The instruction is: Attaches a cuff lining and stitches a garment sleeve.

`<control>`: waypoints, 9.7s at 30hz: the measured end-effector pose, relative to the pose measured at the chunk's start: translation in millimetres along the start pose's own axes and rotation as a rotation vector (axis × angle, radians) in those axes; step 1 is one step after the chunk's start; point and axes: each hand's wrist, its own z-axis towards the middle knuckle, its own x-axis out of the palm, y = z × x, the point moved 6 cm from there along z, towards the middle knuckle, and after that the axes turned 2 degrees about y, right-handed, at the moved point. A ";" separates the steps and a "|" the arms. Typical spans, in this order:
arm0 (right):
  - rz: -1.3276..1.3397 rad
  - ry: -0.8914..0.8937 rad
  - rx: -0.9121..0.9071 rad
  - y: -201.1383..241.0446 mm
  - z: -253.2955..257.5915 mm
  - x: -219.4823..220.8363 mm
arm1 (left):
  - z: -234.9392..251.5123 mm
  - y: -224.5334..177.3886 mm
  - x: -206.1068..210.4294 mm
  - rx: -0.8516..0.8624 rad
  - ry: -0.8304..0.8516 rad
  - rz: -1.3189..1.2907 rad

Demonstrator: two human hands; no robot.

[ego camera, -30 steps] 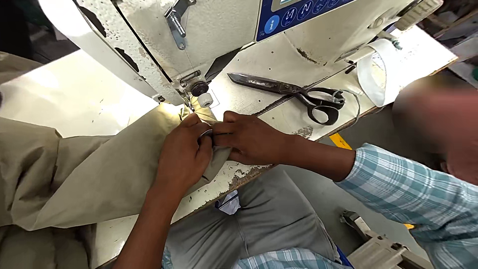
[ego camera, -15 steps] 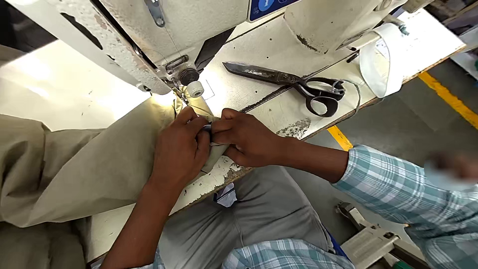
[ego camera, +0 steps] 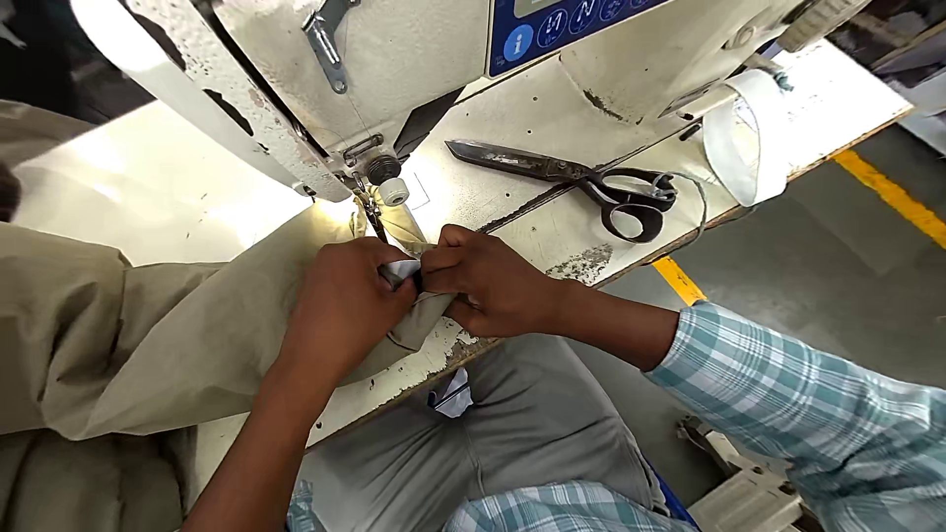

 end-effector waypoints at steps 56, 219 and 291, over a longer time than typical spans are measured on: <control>0.406 0.474 0.821 -28.1 44.4 -49.7 | -18.9 8.1 24.7 0.275 -0.179 0.167; -0.433 -0.047 0.319 -36.6 78.6 -11.8 | 17.4 46.9 4.2 0.470 -0.200 0.173; 0.017 0.046 0.637 -94.0 90.0 -42.5 | 5.5 -5.9 13.3 0.126 -0.206 0.314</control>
